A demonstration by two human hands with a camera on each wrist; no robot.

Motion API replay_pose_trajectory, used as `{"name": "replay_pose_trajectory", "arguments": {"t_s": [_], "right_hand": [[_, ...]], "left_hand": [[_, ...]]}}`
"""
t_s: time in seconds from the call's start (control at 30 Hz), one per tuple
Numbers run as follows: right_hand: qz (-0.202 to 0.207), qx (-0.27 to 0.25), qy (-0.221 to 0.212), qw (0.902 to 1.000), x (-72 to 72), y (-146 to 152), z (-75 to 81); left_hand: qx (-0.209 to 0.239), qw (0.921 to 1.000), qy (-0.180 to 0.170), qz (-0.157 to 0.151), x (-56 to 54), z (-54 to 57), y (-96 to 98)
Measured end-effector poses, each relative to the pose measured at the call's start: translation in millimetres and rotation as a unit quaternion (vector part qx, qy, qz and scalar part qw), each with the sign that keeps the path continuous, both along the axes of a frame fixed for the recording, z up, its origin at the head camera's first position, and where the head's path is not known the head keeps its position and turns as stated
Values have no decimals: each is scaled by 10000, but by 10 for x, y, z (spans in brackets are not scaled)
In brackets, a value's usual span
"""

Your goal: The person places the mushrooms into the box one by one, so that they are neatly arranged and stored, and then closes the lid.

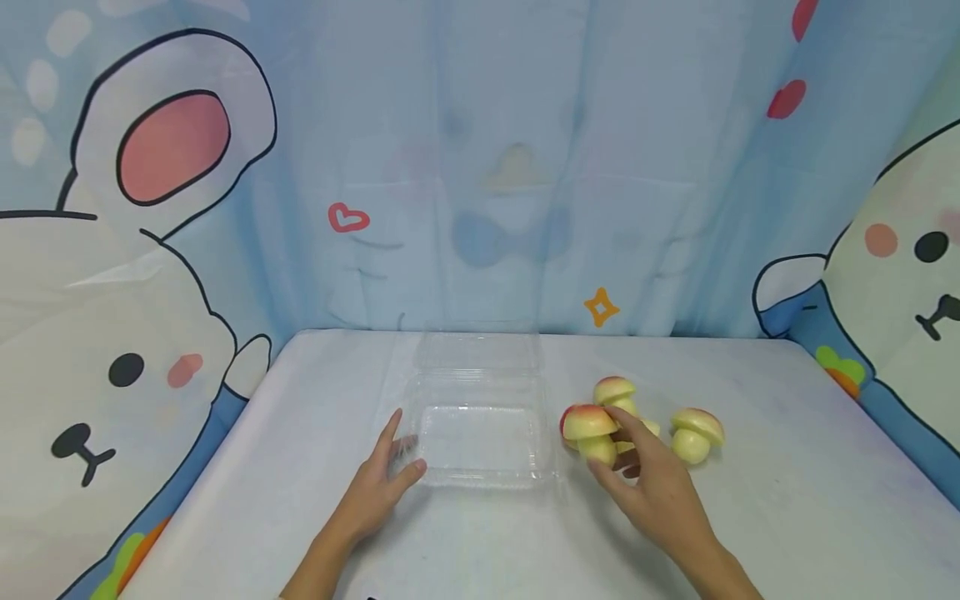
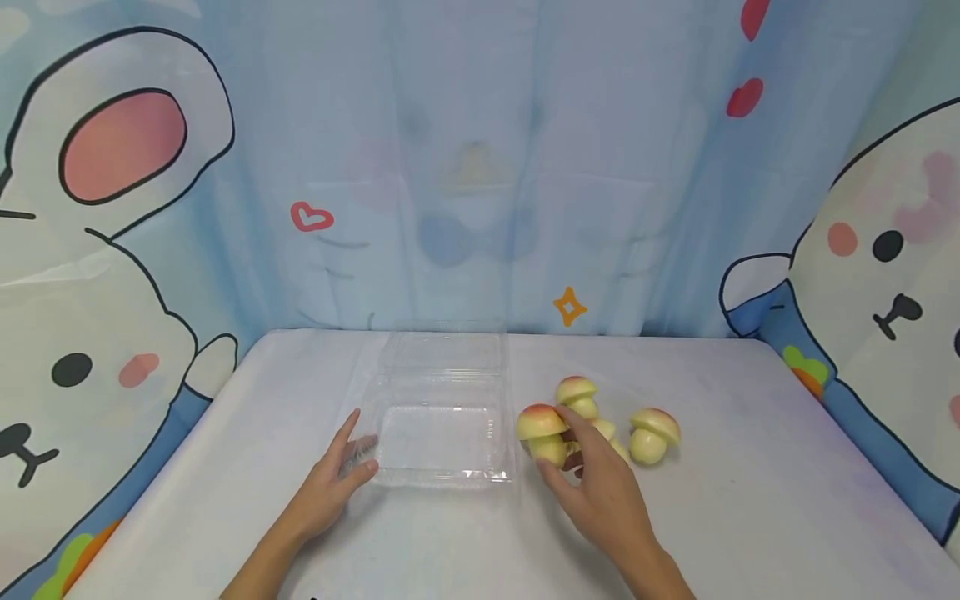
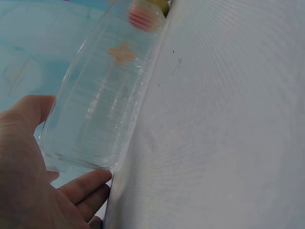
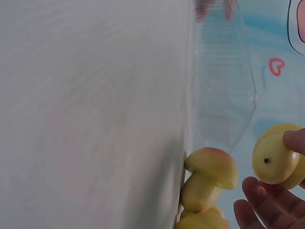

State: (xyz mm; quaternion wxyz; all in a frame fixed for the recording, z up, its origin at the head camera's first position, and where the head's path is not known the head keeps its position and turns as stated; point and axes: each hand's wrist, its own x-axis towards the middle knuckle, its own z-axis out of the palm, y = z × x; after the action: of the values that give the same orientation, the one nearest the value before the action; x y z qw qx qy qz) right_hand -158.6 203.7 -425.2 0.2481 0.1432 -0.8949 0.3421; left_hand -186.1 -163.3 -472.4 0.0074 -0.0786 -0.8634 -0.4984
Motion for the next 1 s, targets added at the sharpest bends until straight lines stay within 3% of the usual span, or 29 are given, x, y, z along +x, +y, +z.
{"name": "replay_pose_trajectory", "arguments": {"t_s": [0.23, 0.53, 0.77, 1.0], "right_hand": [[47, -156, 150, 9998, -73, -151, 4], [82, -56, -110, 9999, -191, -335, 76], [320, -344, -335, 9983, -285, -444, 113], [291, -222, -293, 9989, -381, -590, 113]], "left_hand": [[43, 10000, 1, -10, 0, -22, -7], [80, 10000, -19, -28, -18, 4, -19], [81, 10000, -31, -39, -33, -1, -9], [10, 10000, -11, -30, -29, -11, -12]]}}
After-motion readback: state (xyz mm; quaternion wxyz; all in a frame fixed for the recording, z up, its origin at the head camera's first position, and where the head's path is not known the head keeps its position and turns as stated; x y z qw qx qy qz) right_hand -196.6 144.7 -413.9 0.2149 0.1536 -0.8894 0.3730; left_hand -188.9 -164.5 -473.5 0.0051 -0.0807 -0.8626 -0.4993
